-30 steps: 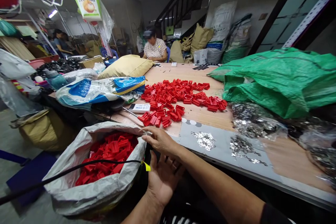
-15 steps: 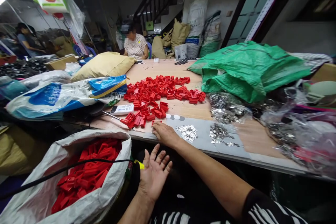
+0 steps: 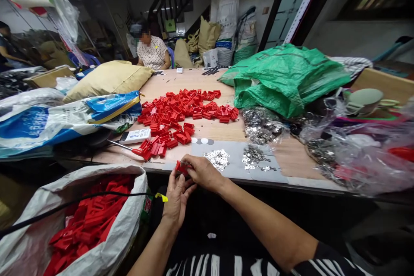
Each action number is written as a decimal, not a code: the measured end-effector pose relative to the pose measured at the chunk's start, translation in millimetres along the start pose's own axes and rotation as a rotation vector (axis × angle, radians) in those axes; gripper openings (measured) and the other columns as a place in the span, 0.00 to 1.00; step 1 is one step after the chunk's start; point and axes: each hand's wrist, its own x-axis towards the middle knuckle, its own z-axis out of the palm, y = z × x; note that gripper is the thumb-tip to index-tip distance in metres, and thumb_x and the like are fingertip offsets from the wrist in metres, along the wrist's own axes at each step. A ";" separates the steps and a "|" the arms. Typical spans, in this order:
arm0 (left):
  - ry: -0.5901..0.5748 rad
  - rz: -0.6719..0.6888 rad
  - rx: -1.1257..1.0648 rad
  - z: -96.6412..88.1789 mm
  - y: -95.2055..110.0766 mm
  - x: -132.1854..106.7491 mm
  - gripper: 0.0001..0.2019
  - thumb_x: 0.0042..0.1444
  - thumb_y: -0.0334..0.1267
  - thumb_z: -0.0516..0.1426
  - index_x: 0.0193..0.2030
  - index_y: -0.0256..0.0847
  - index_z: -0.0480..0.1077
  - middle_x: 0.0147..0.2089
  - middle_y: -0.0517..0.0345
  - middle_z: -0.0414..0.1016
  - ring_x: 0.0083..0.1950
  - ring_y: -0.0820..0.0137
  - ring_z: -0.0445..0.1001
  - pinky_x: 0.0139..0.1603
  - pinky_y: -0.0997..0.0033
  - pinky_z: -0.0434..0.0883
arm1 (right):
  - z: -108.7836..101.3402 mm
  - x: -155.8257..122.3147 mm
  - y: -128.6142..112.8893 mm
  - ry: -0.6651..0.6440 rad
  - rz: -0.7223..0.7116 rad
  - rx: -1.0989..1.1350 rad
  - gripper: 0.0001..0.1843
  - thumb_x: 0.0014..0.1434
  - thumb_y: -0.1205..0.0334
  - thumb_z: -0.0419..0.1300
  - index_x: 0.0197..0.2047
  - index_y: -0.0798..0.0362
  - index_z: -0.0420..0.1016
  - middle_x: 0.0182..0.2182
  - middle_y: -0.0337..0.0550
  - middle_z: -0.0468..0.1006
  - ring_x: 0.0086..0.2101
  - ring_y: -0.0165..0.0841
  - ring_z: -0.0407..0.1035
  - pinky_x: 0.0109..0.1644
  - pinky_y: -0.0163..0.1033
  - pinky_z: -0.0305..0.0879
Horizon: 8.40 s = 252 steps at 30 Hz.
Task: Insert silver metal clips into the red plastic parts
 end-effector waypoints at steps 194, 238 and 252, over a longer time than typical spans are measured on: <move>-0.189 0.135 0.413 18.7 -9.7 -13.5 0.20 0.45 0.37 0.66 0.44 0.41 0.66 0.40 0.56 0.80 0.40 0.69 0.78 0.44 0.68 0.76 | -63.8 -95.3 106.0 0.313 0.377 -0.298 0.03 0.61 0.62 0.52 0.36 0.49 0.66 0.33 0.42 0.76 0.34 0.39 0.72 0.34 0.39 0.64; -0.084 0.719 1.197 27.1 -20.2 50.7 0.13 0.53 0.36 0.60 0.46 0.47 0.68 0.41 0.60 0.76 0.46 0.65 0.74 0.54 0.55 0.69 | -62.8 -89.8 101.8 0.244 0.420 -0.485 0.02 0.61 0.65 0.55 0.38 0.50 0.68 0.37 0.41 0.76 0.36 0.38 0.72 0.32 0.38 0.61; -0.066 0.755 1.270 32.4 -23.8 58.7 0.15 0.52 0.33 0.60 0.47 0.46 0.68 0.43 0.61 0.76 0.45 0.65 0.72 0.63 0.46 0.59 | -52.2 -89.6 129.7 0.362 0.244 -0.413 0.10 0.62 0.62 0.44 0.39 0.50 0.65 0.36 0.46 0.73 0.36 0.40 0.72 0.39 0.44 0.66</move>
